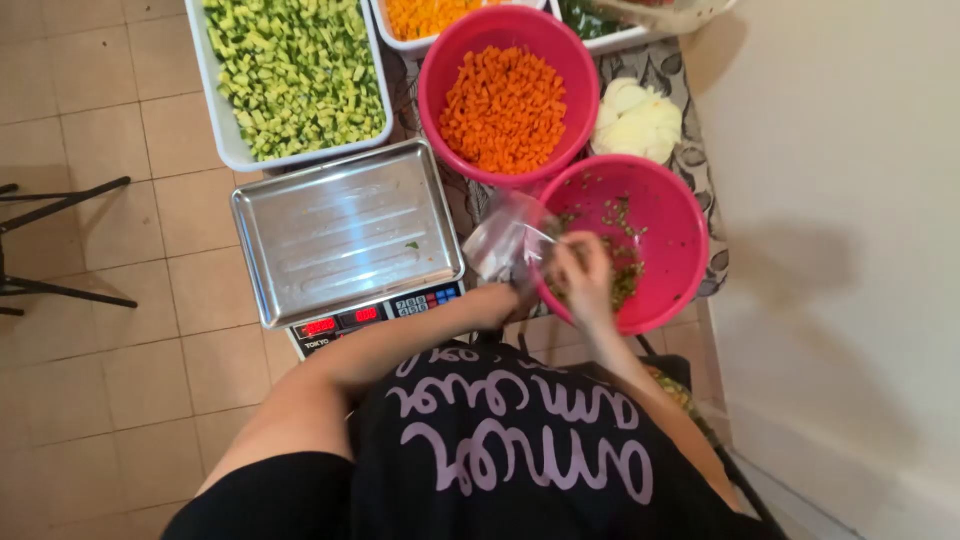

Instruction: The person portions chopped vegetables into clear plastic bags using a digital scale. They add green herbs, diced carrots, sliced onions, red and green chilies, leafy greens, and diced zucchini, checking the weight after each addition. The person then sets the filled bag aside and begins a second bag with the same sequence of ingredients.

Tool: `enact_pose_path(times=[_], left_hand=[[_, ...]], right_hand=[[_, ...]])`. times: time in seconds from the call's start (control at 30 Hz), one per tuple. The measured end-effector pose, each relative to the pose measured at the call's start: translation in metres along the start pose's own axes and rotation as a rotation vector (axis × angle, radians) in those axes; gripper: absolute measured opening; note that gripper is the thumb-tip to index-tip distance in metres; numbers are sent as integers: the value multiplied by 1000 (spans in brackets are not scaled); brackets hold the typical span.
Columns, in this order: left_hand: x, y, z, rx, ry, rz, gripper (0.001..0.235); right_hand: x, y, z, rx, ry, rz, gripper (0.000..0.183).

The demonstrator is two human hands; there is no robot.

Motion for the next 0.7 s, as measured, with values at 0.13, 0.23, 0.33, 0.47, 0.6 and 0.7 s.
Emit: enact_pose_path(times=[0.13,0.23,0.33,0.47,0.6,0.7], left_hand=[[59,-10,145,681,86,138,25],[70,-75,250,403,497,337,33],[50,-105,333,-114,945,488,18],[34,-101,335,12,726,595,43],[36,37,278,128,571,-68,72],[40,160,257,146,638,-63,120]], right_hand=[[18,-51,66,-61,22,48,7],[33,-74,76,-116,-28,35,4],[31,-65,80,-160,-60,19,9],[26,-70,68,57,-269,84,7],[20,-96,51,296,-226,154,13],[33,-136,8,459,-159,187,16]])
Point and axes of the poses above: each hand's wrist, its own x-axis away from the middle knuckle, its own z-axis out of the back of the hand, y = z × x, the point moved 1 cm from there along -x, towards the middle knuckle, and after that the axes turned 9 degrees about -z, right-handed, at the moved point
